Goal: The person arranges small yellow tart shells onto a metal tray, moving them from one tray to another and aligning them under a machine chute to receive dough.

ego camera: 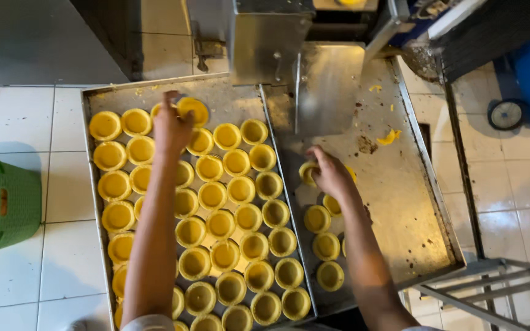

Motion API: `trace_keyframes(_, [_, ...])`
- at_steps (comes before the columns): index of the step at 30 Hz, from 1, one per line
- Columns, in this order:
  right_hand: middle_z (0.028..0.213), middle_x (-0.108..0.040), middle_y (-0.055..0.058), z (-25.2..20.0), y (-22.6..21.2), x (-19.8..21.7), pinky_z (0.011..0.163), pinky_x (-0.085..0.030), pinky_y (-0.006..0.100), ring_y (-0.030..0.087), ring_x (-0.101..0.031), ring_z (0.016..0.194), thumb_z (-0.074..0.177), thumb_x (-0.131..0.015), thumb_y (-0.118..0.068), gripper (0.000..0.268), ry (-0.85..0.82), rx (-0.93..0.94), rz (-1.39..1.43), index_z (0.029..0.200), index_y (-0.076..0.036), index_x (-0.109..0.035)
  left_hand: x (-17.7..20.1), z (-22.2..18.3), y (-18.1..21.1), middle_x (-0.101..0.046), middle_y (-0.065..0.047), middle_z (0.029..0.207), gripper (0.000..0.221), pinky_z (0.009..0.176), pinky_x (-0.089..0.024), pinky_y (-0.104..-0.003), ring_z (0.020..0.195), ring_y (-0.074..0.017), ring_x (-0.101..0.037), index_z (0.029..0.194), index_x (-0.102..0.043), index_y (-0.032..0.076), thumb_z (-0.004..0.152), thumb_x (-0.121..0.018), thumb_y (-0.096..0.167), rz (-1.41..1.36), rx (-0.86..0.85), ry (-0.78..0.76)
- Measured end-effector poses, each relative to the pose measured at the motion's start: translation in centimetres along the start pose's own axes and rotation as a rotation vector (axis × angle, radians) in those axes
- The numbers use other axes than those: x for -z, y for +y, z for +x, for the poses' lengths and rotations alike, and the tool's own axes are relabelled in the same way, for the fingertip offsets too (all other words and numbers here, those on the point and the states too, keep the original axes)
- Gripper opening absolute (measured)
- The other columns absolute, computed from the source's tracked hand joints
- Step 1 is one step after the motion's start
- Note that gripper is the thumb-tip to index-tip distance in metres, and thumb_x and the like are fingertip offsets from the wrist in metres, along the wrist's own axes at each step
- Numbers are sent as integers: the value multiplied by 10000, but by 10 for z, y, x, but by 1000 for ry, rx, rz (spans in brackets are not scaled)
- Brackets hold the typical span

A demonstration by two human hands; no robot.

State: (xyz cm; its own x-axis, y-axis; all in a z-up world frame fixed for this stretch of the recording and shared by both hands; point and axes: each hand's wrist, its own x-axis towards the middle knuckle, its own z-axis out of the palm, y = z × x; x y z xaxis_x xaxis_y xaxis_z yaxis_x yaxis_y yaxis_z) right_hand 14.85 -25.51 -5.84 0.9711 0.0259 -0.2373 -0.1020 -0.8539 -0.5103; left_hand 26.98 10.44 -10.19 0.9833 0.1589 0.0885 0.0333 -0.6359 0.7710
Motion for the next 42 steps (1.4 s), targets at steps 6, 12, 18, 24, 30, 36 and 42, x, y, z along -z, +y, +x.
trace_keyframes(6, [1044, -713, 131, 46, -63, -25, 868, -547, 458, 333, -680, 1011, 784, -703, -36, 443, 213, 241, 207, 1193, -166, -590, -41, -2, -11, -559, -111, 1189, 457, 806, -537, -468, 1086, -346, -584, 1234, -560, 154, 808, -710, 223, 430, -357, 48])
trace_keyframes(12, [1043, -698, 160, 128, -121, -77, 849, -562, 459, 341, -669, 1030, 805, -757, -119, 329, 353, 187, 534, 1104, -103, -621, -51, -22, -15, -560, -133, 1255, 549, 981, -413, -466, 1235, -285, -530, 1334, -515, 121, 920, -563, 478, 568, -422, 23])
trace_keyframes(18, [1191, -649, 112, 135, -139, -93, 1016, -440, 459, 268, -593, 1186, 942, -607, -239, 297, 375, 364, -126, 1210, -114, -625, -43, -31, -5, -507, -202, 1355, 576, 1042, -347, -594, 1305, -343, -486, 1419, -438, 88, 997, -429, 480, 567, -327, -74])
trace_keyframes(24, [1545, -368, 154, 128, -150, -96, 1158, -29, 623, 328, -274, 1452, 1044, -385, -386, 495, 80, 247, -422, 1458, -120, -441, -46, -37, -7, -462, -225, 1433, 607, 1049, -255, -725, 1357, -376, -440, 1473, -398, 83, 1003, -410, 468, 555, -344, -129])
trace_keyframes(30, [1503, -434, 151, 116, -140, -106, 1129, -60, 693, 370, -364, 1409, 982, -489, -247, 451, 138, 422, -343, 1429, -198, -465, -48, -38, -15, -494, -204, 1391, 610, 1033, -242, -747, 1316, -359, -474, 1464, -422, 96, 954, -495, 421, 571, -383, -56])
trace_keyframes(36, [1330, -535, 32, 69, -83, -100, 983, -359, 525, 284, -514, 1194, 877, -650, -191, 457, 320, 447, 30, 1325, -234, -573, -38, -51, 4, -515, -187, 1352, 558, 1019, -205, -789, 1316, -379, -459, 1471, -448, 165, 982, -488, 431, 495, -315, -104])
trace_keyframes(42, [1104, -641, 159, -10, 20, -26, 930, -462, 431, 347, -616, 1044, 825, -631, -52, 361, 638, 39, 71, 1185, -75, -627, -51, -49, 16, -442, -207, 1432, 560, 1010, -220, -784, 1353, -435, -403, 1450, -470, 179, 965, -531, 452, 443, -384, -57])
